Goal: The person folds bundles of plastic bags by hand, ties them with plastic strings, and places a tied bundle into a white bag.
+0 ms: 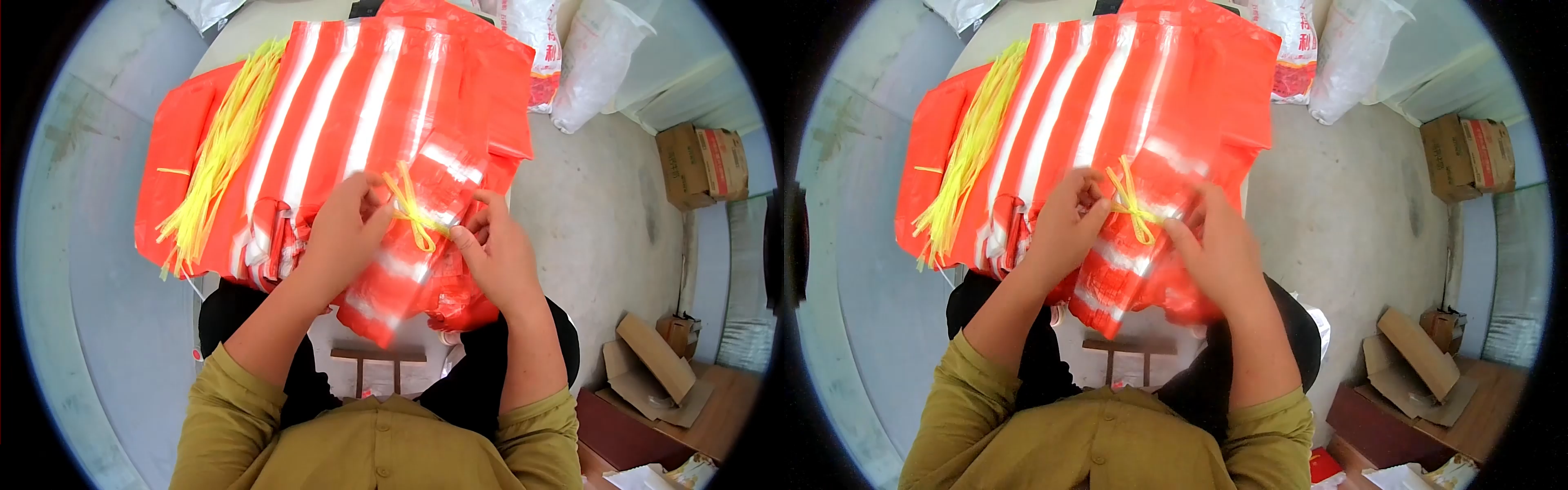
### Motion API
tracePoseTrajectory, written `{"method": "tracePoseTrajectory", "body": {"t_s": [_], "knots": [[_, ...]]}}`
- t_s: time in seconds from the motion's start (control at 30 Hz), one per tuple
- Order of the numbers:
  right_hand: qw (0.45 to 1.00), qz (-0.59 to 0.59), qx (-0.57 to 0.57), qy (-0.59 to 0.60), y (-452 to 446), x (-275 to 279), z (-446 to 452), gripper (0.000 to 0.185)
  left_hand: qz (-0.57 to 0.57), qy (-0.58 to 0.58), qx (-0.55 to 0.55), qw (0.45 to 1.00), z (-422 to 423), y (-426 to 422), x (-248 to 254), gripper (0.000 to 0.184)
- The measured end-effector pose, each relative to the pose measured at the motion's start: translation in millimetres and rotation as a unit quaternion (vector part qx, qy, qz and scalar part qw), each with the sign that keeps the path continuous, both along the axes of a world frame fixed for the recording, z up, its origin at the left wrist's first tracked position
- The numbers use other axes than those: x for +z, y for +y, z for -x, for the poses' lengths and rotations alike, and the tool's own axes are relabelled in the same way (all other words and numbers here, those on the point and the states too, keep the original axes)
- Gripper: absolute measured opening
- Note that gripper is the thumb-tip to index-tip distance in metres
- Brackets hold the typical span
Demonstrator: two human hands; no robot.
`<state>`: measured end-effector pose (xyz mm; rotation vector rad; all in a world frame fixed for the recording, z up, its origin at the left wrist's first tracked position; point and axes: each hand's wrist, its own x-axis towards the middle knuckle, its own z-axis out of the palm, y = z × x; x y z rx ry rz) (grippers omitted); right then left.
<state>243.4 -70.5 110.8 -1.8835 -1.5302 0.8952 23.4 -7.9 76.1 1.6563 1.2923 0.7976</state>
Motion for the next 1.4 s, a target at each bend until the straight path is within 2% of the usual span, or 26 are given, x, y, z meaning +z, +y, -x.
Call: {"method": "tracePoseTrajectory", "body": {"t_s": [0.1,0.17,0.27,0.37,0.4,0.47,0.5,0.57,0.63,0.67,0.77,0.87,0.97,1.07,1.17,1.2,1.27,1.4], "knots": [[0.998,0.04,0.035,-0.035,-1,-6,1,0.062,-0.027,0.075,-0.077,0.994,12,-17,9,0.033],[0.998,0.031,0.047,-0.04,-2,-9,3,0.067,0.0,0.061,-0.1,0.993,18,-20,4,0.037],[0.997,0.017,0.007,0.072,-3,-10,4,0.07,0.046,0.03,-0.101,0.993,20,-23,4,0.042],[0.99,-0.014,0.021,0.142,-3,-12,8,0.068,0.08,-0.014,-0.101,0.992,26,-23,-1,0.048],[0.97,-0.032,0.038,0.237,-5,-9,13,0.068,0.089,-0.03,-0.105,0.99,27,-22,-1,0.05],[0.903,-0.063,0.067,0.42,-9,-1,27,0.066,0.199,-0.127,-0.07,0.969,31,-23,8,0.058],[0.906,-0.069,0.083,0.41,-8,0,31,0.065,0.253,-0.174,-0.052,0.95,31,-24,12,0.062],[0.911,-0.08,0.111,0.39,-4,-1,35,0.063,0.332,-0.268,-0.043,0.903,32,-25,14,0.054],[0.98,-0.091,0.07,0.162,3,0,27,0.063,0.405,-0.359,-0.035,0.84,31,-24,15,0.047],[0.994,-0.093,0.049,0.042,5,1,23,0.063,0.425,-0.351,0.005,0.834,29,-25,14,0.041],[0.991,0.006,0.009,0.133,8,3,23,0.065,0.439,-0.372,0.004,0.818,26,-22,12,0.039],[0.943,-0.012,-0.006,0.333,8,-23,25,0.068,0.43,-0.377,0.015,0.82,18,-21,17,0.038],[0.937,-0.002,-0.023,0.348,6,-23,29,0.07,0.452,-0.367,0.015,0.813,13,-19,10,0.043],[0.907,-0.034,-0.06,0.416,7,-16,32,0.071,0.439,-0.385,0.023,0.812,3,-22,18,0.052],[0.879,-0.094,-0.142,0.445,15,-21,25,0.072,0.346,-0.383,-0.049,0.855,-5,-28,-1,0.06],[0.903,-0.084,-0.162,0.388,19,-32,15,0.067,0.308,-0.285,-0.021,0.907,-11,-34,4,0.059],[0.939,-0.076,-0.15,0.301,25,-44,3,0.065,0.326,-0.274,-0.064,0.902,-11,-37,-3,0.058],[0.949,-0.062,-0.102,0.293,25,-63,-6,0.066,0.36,-0.28,-0.083,0.886,-10,-34,-7,0.053]]}}
